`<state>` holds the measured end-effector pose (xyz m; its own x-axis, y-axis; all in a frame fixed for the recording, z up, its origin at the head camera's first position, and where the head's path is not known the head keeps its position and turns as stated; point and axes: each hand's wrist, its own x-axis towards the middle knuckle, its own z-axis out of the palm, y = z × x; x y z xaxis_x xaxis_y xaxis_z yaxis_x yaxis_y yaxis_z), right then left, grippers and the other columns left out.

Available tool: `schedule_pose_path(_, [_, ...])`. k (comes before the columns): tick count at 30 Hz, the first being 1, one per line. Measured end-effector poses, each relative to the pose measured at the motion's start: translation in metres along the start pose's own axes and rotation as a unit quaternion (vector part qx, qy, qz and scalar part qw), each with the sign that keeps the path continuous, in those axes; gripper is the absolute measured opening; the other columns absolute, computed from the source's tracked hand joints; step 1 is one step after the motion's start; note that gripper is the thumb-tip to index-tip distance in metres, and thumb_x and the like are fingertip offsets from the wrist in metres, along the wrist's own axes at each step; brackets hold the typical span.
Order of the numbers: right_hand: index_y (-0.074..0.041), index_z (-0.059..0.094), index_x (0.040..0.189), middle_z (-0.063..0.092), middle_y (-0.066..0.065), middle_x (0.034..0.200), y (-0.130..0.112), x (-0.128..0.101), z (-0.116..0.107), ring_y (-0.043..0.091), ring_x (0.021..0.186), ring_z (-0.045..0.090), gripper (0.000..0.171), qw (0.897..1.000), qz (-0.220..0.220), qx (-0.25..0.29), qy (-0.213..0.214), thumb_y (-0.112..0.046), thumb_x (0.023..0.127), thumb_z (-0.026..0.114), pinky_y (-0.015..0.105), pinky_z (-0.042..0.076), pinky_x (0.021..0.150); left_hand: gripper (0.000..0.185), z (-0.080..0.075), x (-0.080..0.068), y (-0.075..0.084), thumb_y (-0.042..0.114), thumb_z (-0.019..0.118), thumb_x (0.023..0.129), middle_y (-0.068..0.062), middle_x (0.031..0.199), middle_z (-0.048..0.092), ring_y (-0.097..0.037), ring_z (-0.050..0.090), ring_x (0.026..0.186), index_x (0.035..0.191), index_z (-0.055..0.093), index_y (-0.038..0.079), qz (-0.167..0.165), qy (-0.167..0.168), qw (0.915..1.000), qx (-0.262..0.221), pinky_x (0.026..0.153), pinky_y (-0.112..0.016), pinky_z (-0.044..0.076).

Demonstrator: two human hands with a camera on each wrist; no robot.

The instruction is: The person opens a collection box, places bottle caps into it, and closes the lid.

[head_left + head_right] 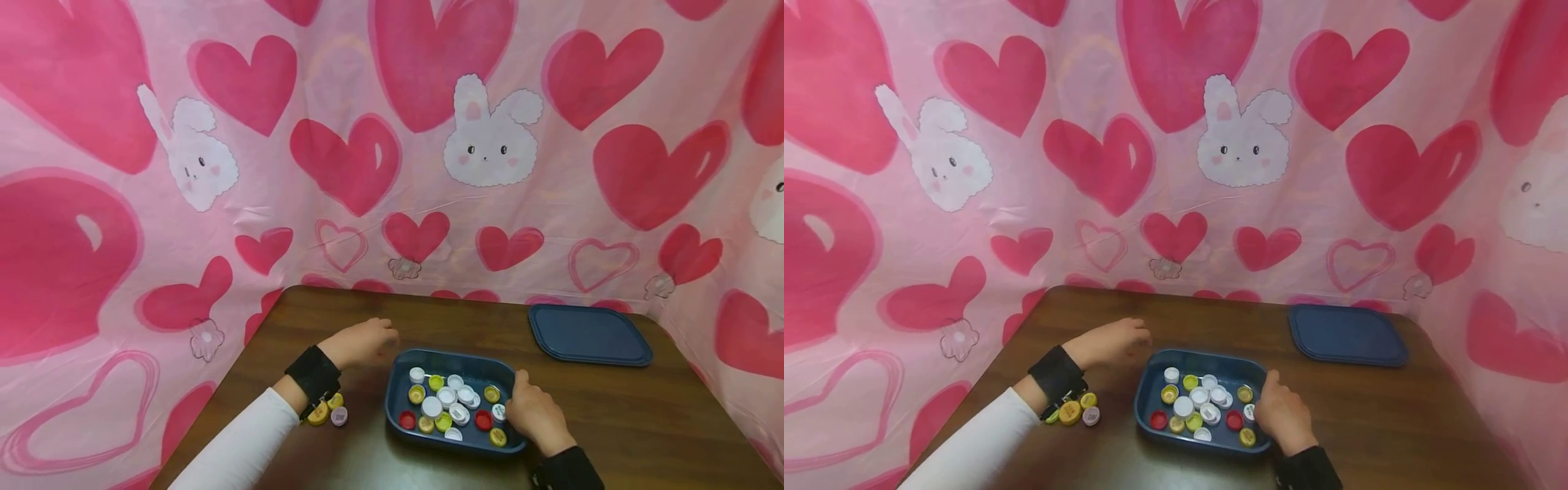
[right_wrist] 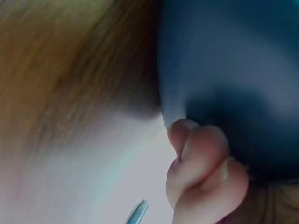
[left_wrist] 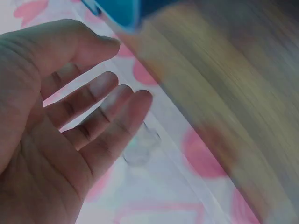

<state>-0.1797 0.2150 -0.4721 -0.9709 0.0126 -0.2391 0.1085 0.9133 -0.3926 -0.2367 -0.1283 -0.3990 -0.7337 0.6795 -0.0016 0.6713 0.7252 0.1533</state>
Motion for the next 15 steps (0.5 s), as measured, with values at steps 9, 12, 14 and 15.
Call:
schedule_pose_path(9, [0.007,0.041,0.120,0.065,0.027,0.098,0.002,0.000,-0.003,0.040,0.084,0.063,0.042,1.000,0.000,-0.004,0.005,-0.015,0.091,0.062,0.056,0.051,0.072,0.037,0.011,-0.043,-0.030,0.012,0.079,0.084,-0.008,0.106,0.063,-0.022,0.062,0.094,0.119,0.068,0.004,-0.071,-0.019,0.9972,-0.012,0.086,-0.038,0.057])
schedule_pose_path(12, [0.007,0.041,0.119,0.065,0.027,0.098,0.002,-0.001,-0.003,0.041,0.084,0.063,0.042,1.000,-0.004,-0.005,0.004,-0.016,0.091,0.062,0.056,0.050,0.072,0.042,0.020,-0.058,-0.033,0.013,0.080,0.084,-0.008,0.110,0.064,-0.022,0.063,0.096,0.123,0.067,0.004,-0.106,-0.035,0.9929,-0.042,0.088,-0.041,0.057])
schedule_pose_path(14, [0.007,0.041,0.120,0.065,0.027,0.098,0.001,-0.002,-0.002,0.041,0.084,0.063,0.042,1.000,-0.007,-0.004,0.002,-0.016,0.091,0.062,0.056,0.050,0.072,0.042,0.027,-0.068,-0.035,0.014,0.081,0.083,-0.008,0.110,0.063,-0.022,0.062,0.093,0.122,0.067,0.004,-0.124,-0.044,0.9891,-0.065,0.086,-0.041,0.058])
schedule_pose_path(15, [0.007,0.041,0.120,0.065,0.027,0.097,0.001,-0.002,-0.002,0.041,0.084,0.063,0.042,1.000,-0.008,-0.005,0.001,-0.016,0.091,0.062,0.056,0.050,0.072,0.042,0.030,-0.072,-0.035,0.014,0.082,0.082,-0.007,0.110,0.063,-0.021,0.061,0.092,0.121,0.068,0.005,-0.131,-0.047,0.9875,-0.075,0.086,-0.041,0.058])
